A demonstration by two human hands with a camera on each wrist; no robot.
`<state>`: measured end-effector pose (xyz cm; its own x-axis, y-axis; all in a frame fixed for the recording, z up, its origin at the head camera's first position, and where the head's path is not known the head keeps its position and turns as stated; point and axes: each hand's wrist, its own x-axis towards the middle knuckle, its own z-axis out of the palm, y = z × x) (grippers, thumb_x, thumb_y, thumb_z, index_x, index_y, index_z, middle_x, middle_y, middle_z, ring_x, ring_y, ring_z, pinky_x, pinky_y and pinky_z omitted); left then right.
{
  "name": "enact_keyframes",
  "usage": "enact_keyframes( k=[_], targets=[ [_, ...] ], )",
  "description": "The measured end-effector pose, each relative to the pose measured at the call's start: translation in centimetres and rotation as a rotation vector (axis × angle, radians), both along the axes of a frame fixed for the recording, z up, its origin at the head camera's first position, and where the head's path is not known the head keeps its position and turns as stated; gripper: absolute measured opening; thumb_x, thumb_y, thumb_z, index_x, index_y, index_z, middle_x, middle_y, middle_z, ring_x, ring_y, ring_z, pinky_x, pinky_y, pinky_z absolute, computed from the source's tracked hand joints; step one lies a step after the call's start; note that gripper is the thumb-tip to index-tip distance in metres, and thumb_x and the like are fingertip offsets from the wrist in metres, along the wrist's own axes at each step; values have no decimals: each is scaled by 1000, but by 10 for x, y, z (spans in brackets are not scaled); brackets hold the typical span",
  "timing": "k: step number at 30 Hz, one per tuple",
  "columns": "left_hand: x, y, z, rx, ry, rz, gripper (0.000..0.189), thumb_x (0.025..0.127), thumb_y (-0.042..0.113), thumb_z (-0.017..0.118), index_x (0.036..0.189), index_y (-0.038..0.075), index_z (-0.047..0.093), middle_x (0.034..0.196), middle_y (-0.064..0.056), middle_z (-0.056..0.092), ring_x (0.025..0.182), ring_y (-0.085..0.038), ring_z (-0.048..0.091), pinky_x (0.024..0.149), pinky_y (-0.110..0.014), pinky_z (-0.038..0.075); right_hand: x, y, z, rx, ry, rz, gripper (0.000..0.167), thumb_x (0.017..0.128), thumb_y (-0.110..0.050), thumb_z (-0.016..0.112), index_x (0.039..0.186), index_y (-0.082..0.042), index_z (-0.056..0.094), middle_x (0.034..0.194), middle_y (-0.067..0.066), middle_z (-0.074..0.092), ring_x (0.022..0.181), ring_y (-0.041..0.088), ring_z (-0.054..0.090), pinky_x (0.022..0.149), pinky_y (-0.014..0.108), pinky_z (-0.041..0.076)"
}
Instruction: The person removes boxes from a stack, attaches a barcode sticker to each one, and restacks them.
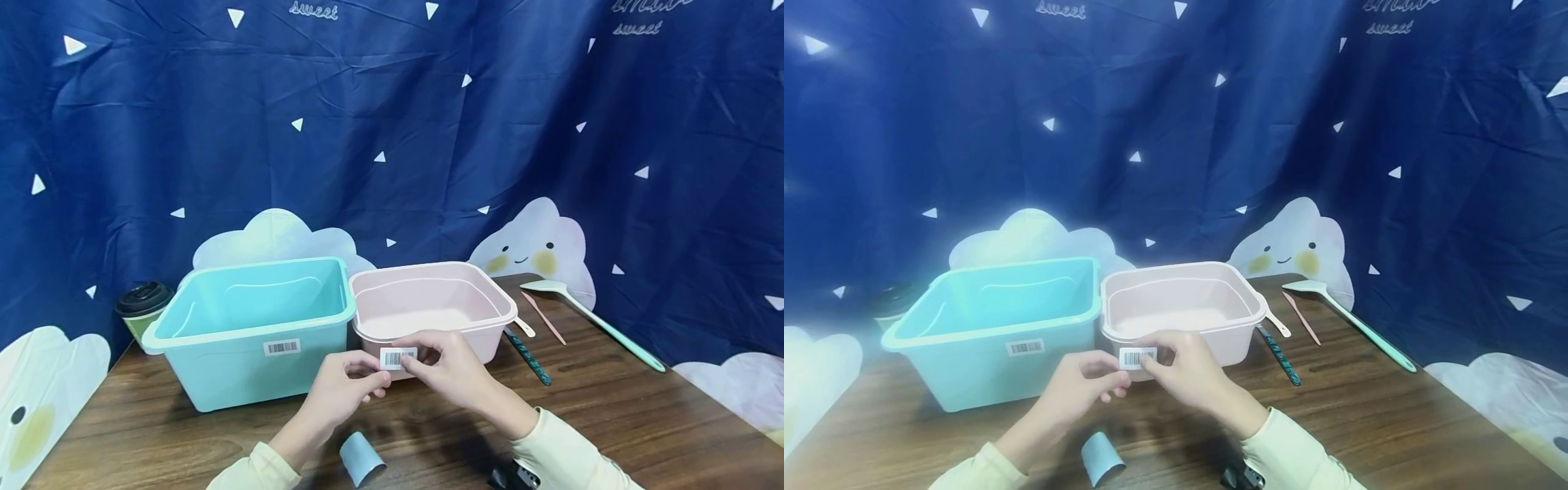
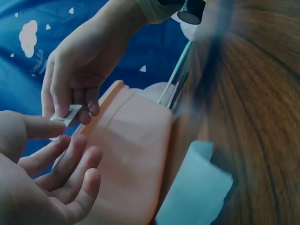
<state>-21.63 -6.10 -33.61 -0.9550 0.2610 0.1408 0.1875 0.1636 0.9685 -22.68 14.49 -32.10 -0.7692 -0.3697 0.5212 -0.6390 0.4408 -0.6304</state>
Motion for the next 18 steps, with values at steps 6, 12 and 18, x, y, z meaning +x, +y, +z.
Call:
enact_keyframes(
  k=[6,12,18],
  targets=[
    [-3,19,-7,-25,0,1,12,92,8,69,95,-3,72,82,-12,76,68,-12,70,60,-25,53,2,14,-7,63,37,-104,22,87,-6,75,108,-8,77,72,-6,61,66,-1,51,61,20,49],
    [-7,41,-11,-33,56,6,9,91,5,70,91,-4,73,75,-12,75,61,-12,68,53,-22,49,3,29,-14,28,101,-197,19,82,-2,78,101,-6,76,71,-6,67,67,-3,56,62,21,52],
    [-9,60,-17,-4,51,7,6,90,2,71,89,-4,72,72,-11,73,57,-11,65,51,-22,50,0,43,-22,-10,132,-246,20,78,4,80,96,-4,75,73,-2,71,66,-2,61,61,22,54]
  ],
)
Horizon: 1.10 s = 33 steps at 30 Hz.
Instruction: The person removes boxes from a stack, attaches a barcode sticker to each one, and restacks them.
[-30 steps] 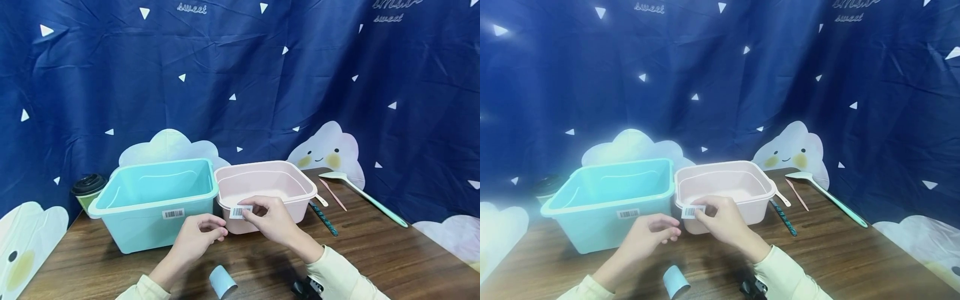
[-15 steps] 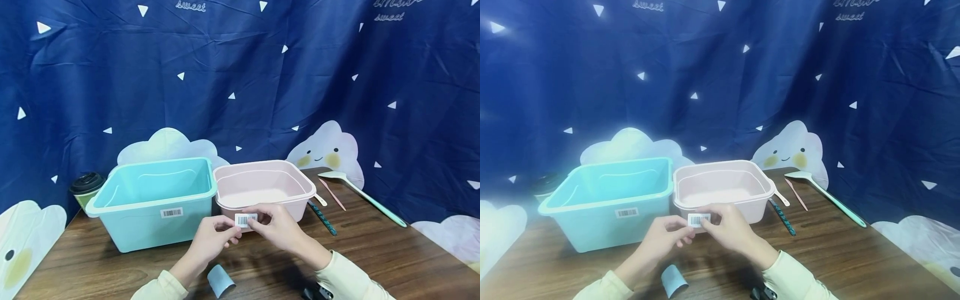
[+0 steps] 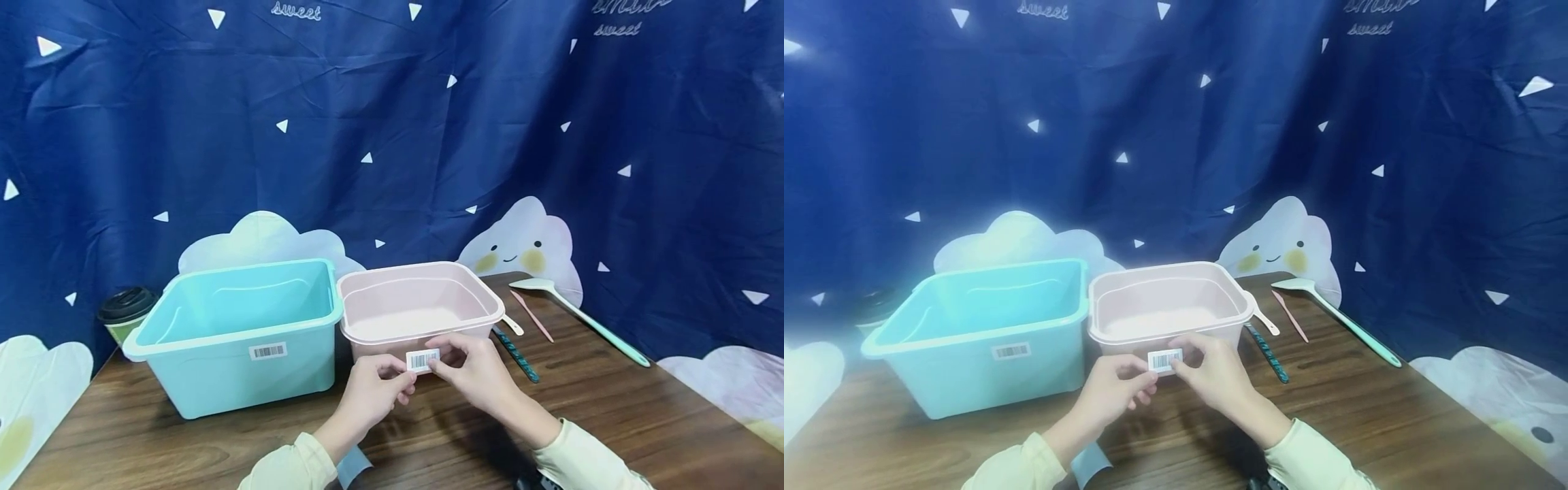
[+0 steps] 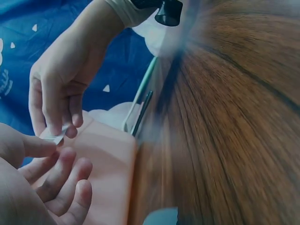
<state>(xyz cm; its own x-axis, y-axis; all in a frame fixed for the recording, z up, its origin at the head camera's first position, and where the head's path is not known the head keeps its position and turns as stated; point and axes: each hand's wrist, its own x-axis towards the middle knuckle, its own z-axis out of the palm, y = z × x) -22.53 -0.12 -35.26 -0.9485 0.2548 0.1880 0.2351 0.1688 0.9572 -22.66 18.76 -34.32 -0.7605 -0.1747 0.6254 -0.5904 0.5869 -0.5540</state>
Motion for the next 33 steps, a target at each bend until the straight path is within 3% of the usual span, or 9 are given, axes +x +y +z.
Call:
enact_keyframes(
  k=[9,17,26,33],
  targets=[
    [-1,9,-7,-1,-100,-21,21,90,5,68,108,-7,67,74,-7,71,56,-9,63,50,-19,45,-7,3,-11,-14,-18,-90,21,76,5,82,93,-5,75,75,1,72,66,3,64,63,22,56],
    [-3,8,-6,-7,-101,-15,36,89,0,64,123,-12,62,76,-9,73,55,-9,64,48,-18,44,-14,3,-13,-62,-12,-109,22,78,6,81,95,-4,72,80,4,72,69,10,67,64,21,55],
    [-3,12,0,-19,-45,-9,29,88,-2,61,116,-9,65,78,-11,74,56,-12,66,50,-22,48,-14,7,-14,-83,30,-116,21,78,7,80,93,-4,71,80,5,72,71,12,69,64,22,56],
    [-3,16,4,-52,-56,42,24,89,0,62,110,-9,67,75,-8,74,56,-13,66,50,-21,47,-14,8,-16,-108,-14,-120,22,77,8,79,95,-2,71,82,8,73,72,8,69,65,21,58]
  ],
)
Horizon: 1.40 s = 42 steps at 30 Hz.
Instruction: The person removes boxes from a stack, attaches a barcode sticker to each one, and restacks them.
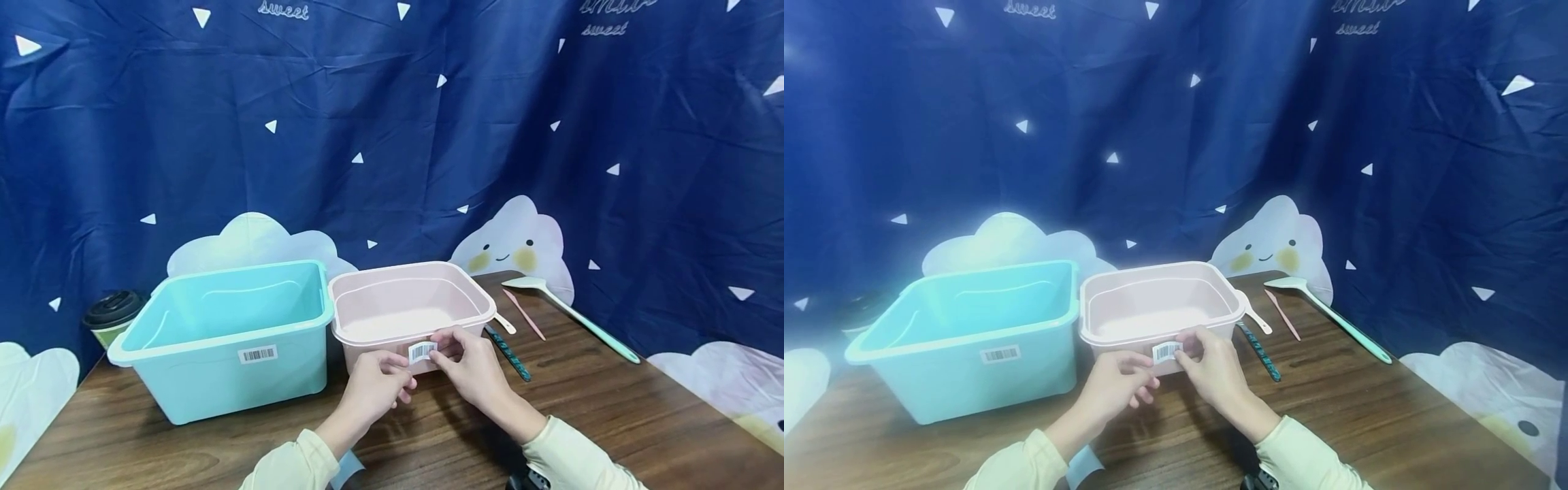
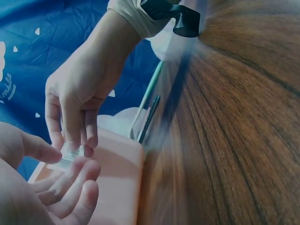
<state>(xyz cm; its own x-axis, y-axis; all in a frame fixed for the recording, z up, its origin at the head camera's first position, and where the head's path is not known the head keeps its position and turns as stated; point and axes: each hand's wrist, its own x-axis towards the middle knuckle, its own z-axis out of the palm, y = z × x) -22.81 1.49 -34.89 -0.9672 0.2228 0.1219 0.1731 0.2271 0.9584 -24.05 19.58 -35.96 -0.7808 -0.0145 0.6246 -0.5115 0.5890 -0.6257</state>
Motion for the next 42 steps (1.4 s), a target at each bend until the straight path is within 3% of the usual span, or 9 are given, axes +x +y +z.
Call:
enact_keyframes(
  k=[5,12,16,25,37,42],
  targets=[
    [0,0,0,-27,23,35,22,87,-1,60,106,-7,67,75,-7,73,55,-13,66,50,-20,47,-1,-1,-1,-23,-21,13,23,76,8,80,95,-1,71,84,10,74,72,9,69,65,21,58],
    [-3,2,-2,13,65,-99,34,83,-8,60,117,-11,64,78,-14,74,57,-16,68,53,-18,48,1,-2,-2,-24,-12,24,25,75,8,81,96,0,72,87,12,75,72,12,71,65,21,59],
    [-6,4,-5,24,59,-128,44,84,-9,64,128,-8,62,77,-15,74,58,-19,69,53,-19,49,1,-1,-2,-29,-4,38,26,75,8,81,98,1,71,90,12,75,72,13,72,65,21,59],
    [-10,4,-11,35,78,-115,49,86,-9,63,134,-5,58,78,-20,73,58,-21,70,52,-19,49,3,-1,-2,-46,-19,47,26,76,10,79,99,2,71,89,14,75,75,14,73,68,21,60],
    [-10,5,-12,12,83,-103,57,83,-10,60,140,-2,54,78,-16,74,61,-23,71,56,-24,51,9,-6,1,-117,-92,42,30,78,12,74,106,3,67,102,19,73,83,24,76,72,22,60],
    [-10,5,-13,16,76,-96,63,81,-10,60,143,-1,51,78,-16,73,61,-22,70,59,-30,56,7,-6,1,-153,-116,46,33,76,16,73,105,5,63,103,20,68,85,27,75,73,24,61]
  ],
)
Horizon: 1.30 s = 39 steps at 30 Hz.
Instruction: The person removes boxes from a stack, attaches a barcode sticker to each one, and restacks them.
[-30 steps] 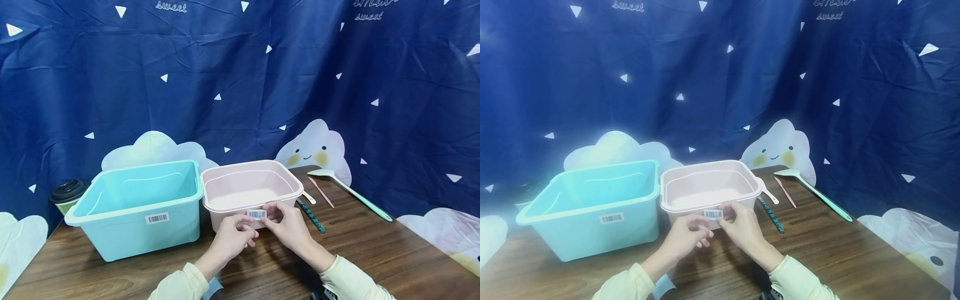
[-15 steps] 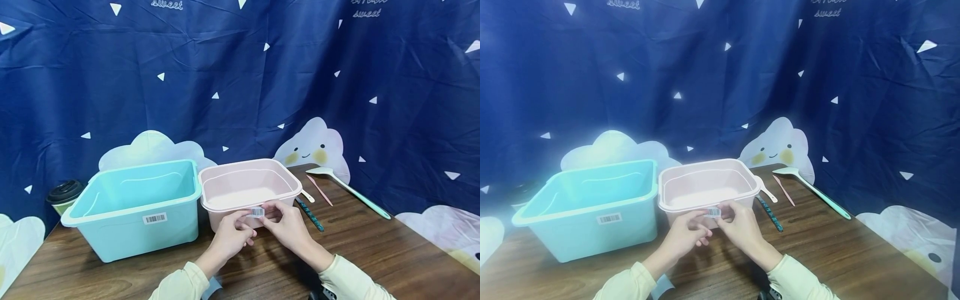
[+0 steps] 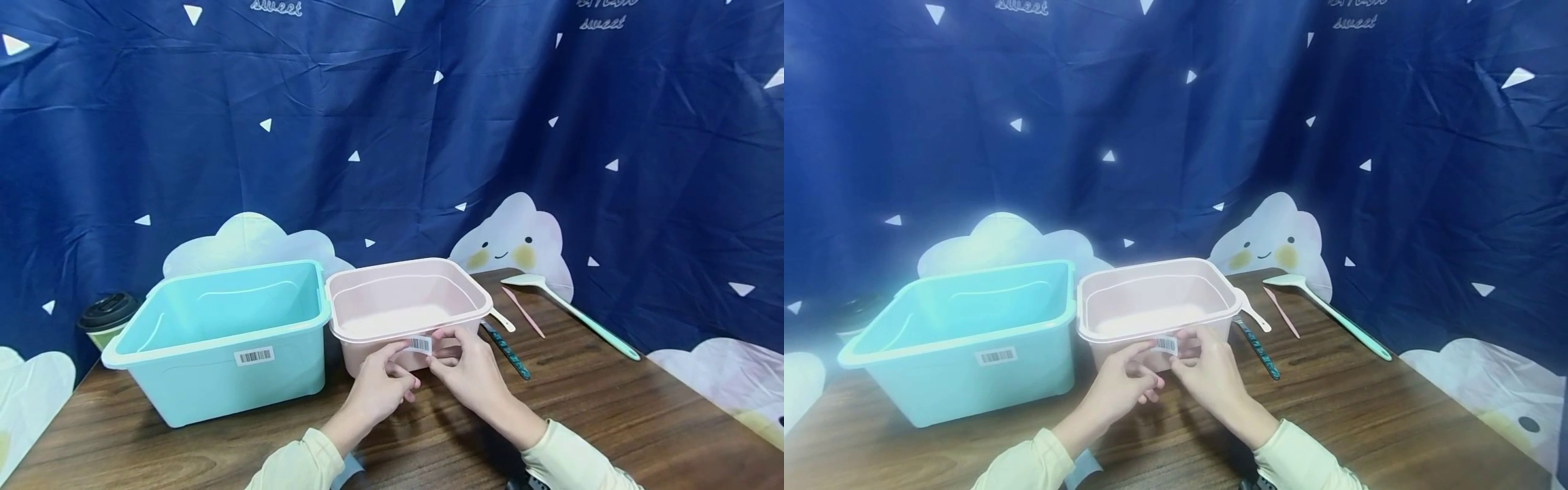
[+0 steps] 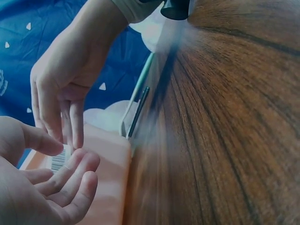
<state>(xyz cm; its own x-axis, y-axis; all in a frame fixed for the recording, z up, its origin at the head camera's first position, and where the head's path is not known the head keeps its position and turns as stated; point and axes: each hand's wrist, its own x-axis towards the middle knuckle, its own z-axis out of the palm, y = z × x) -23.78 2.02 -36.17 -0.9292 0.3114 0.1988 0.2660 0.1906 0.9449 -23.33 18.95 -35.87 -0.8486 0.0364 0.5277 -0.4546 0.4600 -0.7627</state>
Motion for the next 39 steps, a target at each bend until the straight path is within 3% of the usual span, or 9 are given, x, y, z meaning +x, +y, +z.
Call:
enact_keyframes(
  k=[6,12,19,28,39],
  targets=[
    [0,0,1,-25,1,6,61,83,-9,60,142,-1,51,77,-14,73,61,-19,70,56,-23,51,-1,1,-1,-4,7,0,32,77,16,72,105,7,61,106,21,65,90,31,74,75,27,61],
    [0,1,1,-16,9,3,59,84,-9,60,142,-2,51,77,-15,73,61,-23,70,56,-25,52,-1,2,-1,5,0,-19,30,77,15,72,104,7,62,106,20,65,90,31,74,75,27,61],
    [0,1,1,-3,3,-8,61,84,-9,60,143,-3,50,78,-17,73,61,-23,70,57,-27,54,0,4,-1,105,-48,-66,28,79,6,76,105,0,66,109,16,70,84,23,75,72,25,61],
    [0,-1,0,15,-17,-1,59,84,-9,62,142,-4,51,76,-17,73,58,-21,69,56,-27,53,-2,3,-2,213,-82,27,37,82,-1,77,118,3,67,112,17,73,84,18,74,76,35,61],
    [-1,-7,2,-7,-71,40,58,84,-5,62,140,1,54,75,-8,72,59,-18,70,58,-31,58,-2,7,4,235,-116,-9,38,84,-7,76,120,0,68,113,14,74,86,18,74,79,42,60]
  ],
)
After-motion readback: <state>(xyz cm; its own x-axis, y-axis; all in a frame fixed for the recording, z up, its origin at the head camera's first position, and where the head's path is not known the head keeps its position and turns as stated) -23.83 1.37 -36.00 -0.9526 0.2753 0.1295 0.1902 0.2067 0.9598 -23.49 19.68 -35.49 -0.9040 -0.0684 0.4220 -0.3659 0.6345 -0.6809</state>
